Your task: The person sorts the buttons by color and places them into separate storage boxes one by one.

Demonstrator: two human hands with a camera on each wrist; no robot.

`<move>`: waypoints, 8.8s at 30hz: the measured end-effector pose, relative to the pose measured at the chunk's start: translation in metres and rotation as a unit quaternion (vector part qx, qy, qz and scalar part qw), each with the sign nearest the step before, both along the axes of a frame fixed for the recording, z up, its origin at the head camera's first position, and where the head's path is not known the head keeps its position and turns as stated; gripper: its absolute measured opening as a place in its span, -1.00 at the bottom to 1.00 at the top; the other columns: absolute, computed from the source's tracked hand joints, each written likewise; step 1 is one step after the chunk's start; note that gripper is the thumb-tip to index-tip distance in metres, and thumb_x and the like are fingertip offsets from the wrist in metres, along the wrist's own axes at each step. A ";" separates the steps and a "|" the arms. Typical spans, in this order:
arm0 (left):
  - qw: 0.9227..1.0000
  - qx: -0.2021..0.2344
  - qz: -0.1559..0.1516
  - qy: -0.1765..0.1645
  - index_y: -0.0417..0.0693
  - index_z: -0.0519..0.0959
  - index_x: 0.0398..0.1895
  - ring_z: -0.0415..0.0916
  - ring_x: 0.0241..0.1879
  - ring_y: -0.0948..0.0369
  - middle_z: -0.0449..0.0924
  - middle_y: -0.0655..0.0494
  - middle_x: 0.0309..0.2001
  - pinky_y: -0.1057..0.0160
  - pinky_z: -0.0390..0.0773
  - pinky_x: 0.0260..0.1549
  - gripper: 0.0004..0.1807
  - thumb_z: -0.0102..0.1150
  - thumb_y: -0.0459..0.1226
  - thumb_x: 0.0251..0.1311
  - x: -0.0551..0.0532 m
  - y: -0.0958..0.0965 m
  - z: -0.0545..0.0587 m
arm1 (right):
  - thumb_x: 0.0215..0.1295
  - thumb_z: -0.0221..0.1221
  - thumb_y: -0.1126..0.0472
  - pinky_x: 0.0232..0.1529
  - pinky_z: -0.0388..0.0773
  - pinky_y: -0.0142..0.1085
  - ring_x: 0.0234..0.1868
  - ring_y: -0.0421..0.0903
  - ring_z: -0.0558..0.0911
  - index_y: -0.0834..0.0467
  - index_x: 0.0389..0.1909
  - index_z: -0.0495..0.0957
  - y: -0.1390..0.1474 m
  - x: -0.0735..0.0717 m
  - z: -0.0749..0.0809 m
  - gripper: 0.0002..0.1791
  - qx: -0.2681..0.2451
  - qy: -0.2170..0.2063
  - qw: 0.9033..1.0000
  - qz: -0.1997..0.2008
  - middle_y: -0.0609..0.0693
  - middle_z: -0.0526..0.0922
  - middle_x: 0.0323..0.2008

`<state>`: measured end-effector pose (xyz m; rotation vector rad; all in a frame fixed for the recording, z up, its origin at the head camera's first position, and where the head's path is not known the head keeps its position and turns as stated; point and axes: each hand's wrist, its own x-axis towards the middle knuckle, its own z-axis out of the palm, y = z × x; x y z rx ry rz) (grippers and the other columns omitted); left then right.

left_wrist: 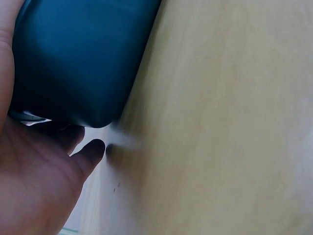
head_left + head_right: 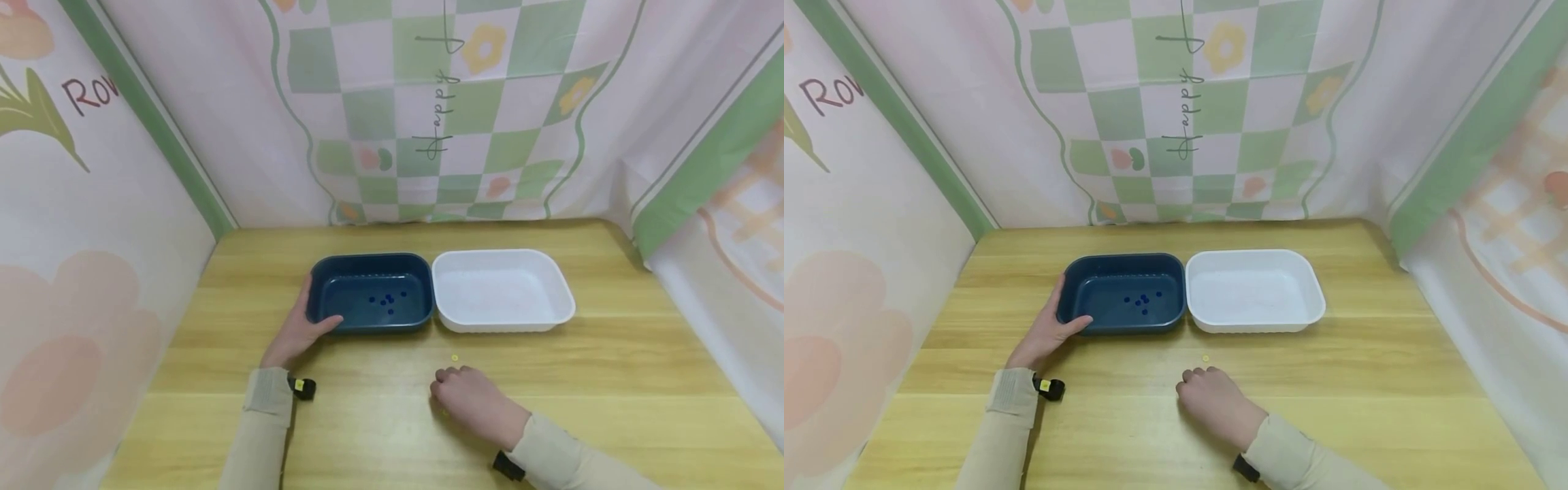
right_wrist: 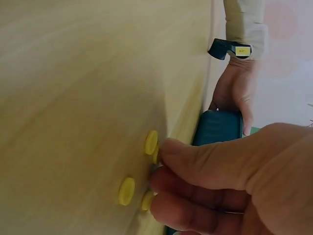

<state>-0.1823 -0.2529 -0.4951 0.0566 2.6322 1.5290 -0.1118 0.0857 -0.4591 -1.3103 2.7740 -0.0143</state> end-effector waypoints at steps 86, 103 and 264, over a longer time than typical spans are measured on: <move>1.000 0.006 0.002 0.002 0.32 -0.38 0.55 -0.33 0.51 0.03 -0.41 0.23 0.55 -0.15 -0.15 0.42 0.19 0.33 0.11 0.12 -0.002 -0.001 -0.003 | -0.02 0.30 0.29 -0.62 0.22 -0.39 -0.58 -0.17 0.37 0.15 -0.56 0.59 0.003 0.009 -0.010 -0.93 0.045 0.140 0.989 0.031 -0.07 0.45 -0.58; 1.000 -0.002 0.001 0.002 0.32 -0.39 0.55 -0.33 0.51 0.03 -0.41 0.25 0.55 -0.17 -0.15 0.42 0.18 0.32 0.07 0.14 -0.003 -0.001 -0.003 | 0.21 0.25 0.23 -0.53 0.45 -0.39 -0.53 -0.31 0.46 0.03 -0.49 0.57 0.015 0.000 0.005 -0.89 -0.113 -0.059 0.991 -0.045 -0.24 0.49 -0.54; 1.000 -0.005 -0.008 -0.010 0.25 -0.43 0.55 -0.35 0.51 -0.04 -0.44 0.14 0.55 -0.21 -0.15 0.40 0.16 0.29 0.01 0.20 -0.002 0.000 -0.004 | 0.36 0.20 0.05 -0.62 0.39 -0.41 -0.51 -0.17 0.45 0.31 -0.18 0.62 0.068 -0.053 0.044 -0.65 -0.403 -0.397 0.782 -0.263 0.02 0.53 -0.50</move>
